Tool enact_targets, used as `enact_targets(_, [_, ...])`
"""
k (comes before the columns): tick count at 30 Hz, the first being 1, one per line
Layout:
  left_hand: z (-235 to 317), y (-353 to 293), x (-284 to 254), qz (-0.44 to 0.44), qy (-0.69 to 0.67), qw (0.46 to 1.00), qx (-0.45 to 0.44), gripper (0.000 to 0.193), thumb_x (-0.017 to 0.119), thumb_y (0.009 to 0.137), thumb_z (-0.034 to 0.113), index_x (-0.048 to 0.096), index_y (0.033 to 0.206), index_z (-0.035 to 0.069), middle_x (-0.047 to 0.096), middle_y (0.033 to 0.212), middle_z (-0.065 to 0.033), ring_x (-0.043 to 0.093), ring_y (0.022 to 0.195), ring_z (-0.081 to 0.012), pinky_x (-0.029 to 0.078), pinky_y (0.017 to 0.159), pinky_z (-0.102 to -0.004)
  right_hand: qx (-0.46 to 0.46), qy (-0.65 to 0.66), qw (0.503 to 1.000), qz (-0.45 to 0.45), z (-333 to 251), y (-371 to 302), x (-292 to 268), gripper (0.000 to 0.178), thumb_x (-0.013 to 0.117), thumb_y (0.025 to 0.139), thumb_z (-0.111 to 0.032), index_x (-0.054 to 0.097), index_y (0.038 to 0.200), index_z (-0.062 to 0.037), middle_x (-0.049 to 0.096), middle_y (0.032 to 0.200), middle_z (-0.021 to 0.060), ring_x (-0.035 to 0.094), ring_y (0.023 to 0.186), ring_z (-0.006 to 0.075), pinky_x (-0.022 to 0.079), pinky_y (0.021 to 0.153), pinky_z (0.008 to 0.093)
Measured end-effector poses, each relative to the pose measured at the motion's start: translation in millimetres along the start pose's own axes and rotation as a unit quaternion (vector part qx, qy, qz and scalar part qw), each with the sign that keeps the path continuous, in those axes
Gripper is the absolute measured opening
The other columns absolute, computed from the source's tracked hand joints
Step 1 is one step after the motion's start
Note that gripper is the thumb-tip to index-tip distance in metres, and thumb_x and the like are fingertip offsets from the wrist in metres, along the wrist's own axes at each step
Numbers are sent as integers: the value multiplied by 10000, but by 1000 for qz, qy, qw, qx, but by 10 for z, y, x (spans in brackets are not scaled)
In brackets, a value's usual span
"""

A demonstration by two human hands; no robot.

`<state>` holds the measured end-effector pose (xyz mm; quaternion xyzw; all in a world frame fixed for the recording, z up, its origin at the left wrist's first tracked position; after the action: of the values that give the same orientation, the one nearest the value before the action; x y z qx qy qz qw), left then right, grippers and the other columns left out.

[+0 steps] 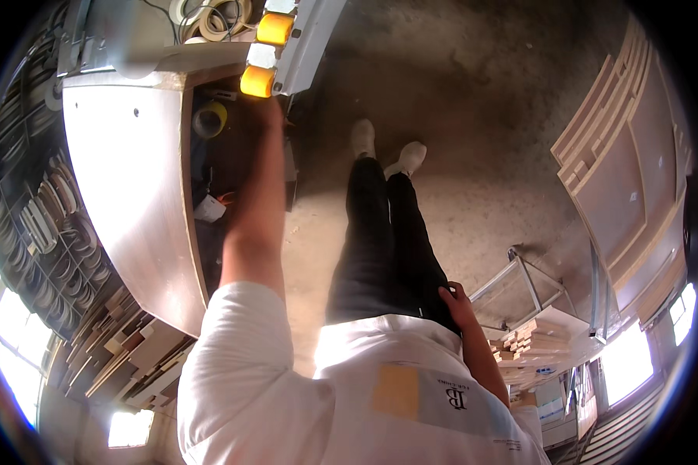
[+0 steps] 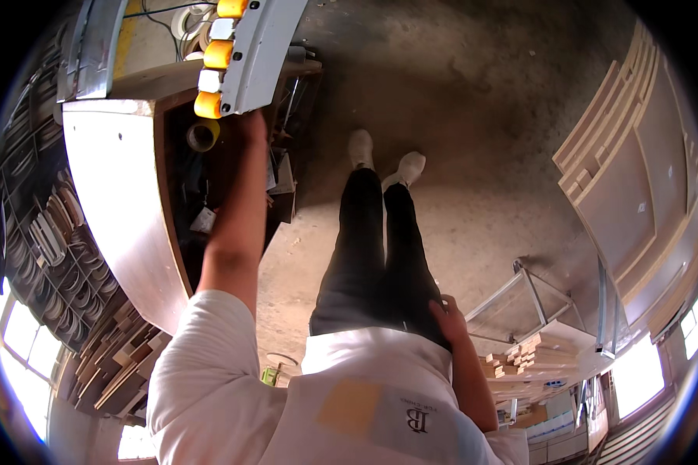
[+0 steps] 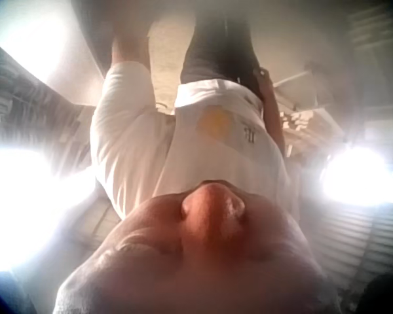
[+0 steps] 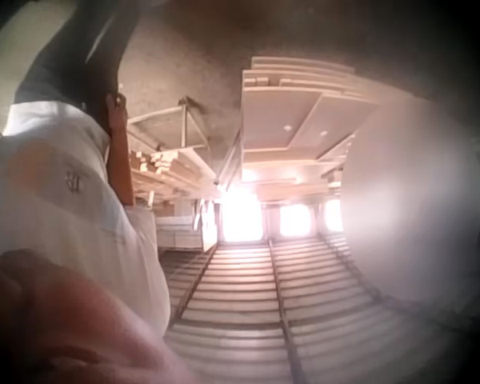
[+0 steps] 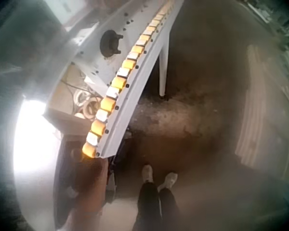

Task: The person operates a CNC machine to cut large wooden panels, repeatedly loading and unloading sheets. Later, the person uses a screwdriver to adjust components on a separate machine.

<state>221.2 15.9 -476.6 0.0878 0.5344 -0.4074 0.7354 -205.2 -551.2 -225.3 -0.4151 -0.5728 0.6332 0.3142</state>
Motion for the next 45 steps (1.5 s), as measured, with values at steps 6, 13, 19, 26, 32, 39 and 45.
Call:
enact_targets(6, [-467, -2631, 431, -317, 16, 943, 101, 315, 659, 922, 310, 655, 1115, 60, 676, 1107, -183, 654, 1060, -344, 506, 925, -483, 10, -161, 987, -13, -360, 95, -103, 773, 599, 909, -666, 493, 1420, -96, 696, 1220, 244, 642, 1199, 402, 491, 993, 472])
enact_targets(13, [-899, -4133, 236, -437, 24, 899, 9, 617, 663, 934, 445, 548, 1437, 107, 543, 1470, -200, 515, 1367, -359, 424, 1134, -438, -25, -248, 968, -32, -527, 296, -154, 883, 614, 876, -697, 451, 1458, -53, 697, 1227, 235, 648, 1189, 398, 497, 1003, 461])
enact_targets(19, [-940, -4434, -326, -496, 32, 865, 69, 665, 633, 963, 465, 469, 1503, 113, 481, 1528, -197, 460, 1415, -363, 388, 1170, -436, -15, -333, 940, -76, -817, 358, -155, 1002, 602, 853, -738, 384, 1505, -8, 606, 1382, 259, 590, 1283, 392, 469, 1071, 445])
enact_targets(26, [-857, -4687, -655, -483, 31, 875, -15, 710, 594, 989, 489, 393, 1561, 118, 410, 1583, -202, 397, 1462, -370, 344, 1199, -436, -54, -339, 939, -28, -626, 416, -146, 974, 601, 862, -733, 432, 1480, 0, 658, 1309, 239, 630, 1231, 370, 498, 1023, 433])
enact_targets(32, [-508, -4588, -865, -507, 80, 856, 61, 732, 596, 974, 529, 394, 1562, 142, 405, 1587, -190, 413, 1450, -373, 356, 1191, -441, -106, -245, 962, -50, -528, 369, -156, 899, 626, 881, -687, 464, 1489, -44, 628, 1368, 227, 597, 1276, 380, 475, 1063, 433])
enact_targets(39, [-415, -4185, -947, -547, 91, 828, 82, 770, 584, 965, 599, 405, 1561, 147, 418, 1583, -181, 446, 1424, -368, 369, 1178, -437, -126, -187, 972, -60, -542, 171, -154, 874, 649, 901, -620, 431, 1530, -54, 579, 1447, 204, 549, 1343, 358, 432, 1117, 416])
enact_targets(45, [89, -3922, -1214, -497, 209, 833, 123, 646, 638, 925, 560, 585, 1413, 139, 617, 1383, -184, 582, 1286, -363, 451, 1090, -418, -159, -118, 979, -55, -611, -119, -204, 803, 679, 900, -604, 506, 1489, -85, 598, 1418, 213, 574, 1319, 340, 453, 1097, 404])
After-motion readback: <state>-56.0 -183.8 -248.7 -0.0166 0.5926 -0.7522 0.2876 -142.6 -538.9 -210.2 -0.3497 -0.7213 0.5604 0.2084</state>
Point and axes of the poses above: each hand's wrist, its own y-axis towards the middle knuckle, its own x-axis out of the palm, z = x × y, the point moved 5 cm from there along y, towards the middle knuckle
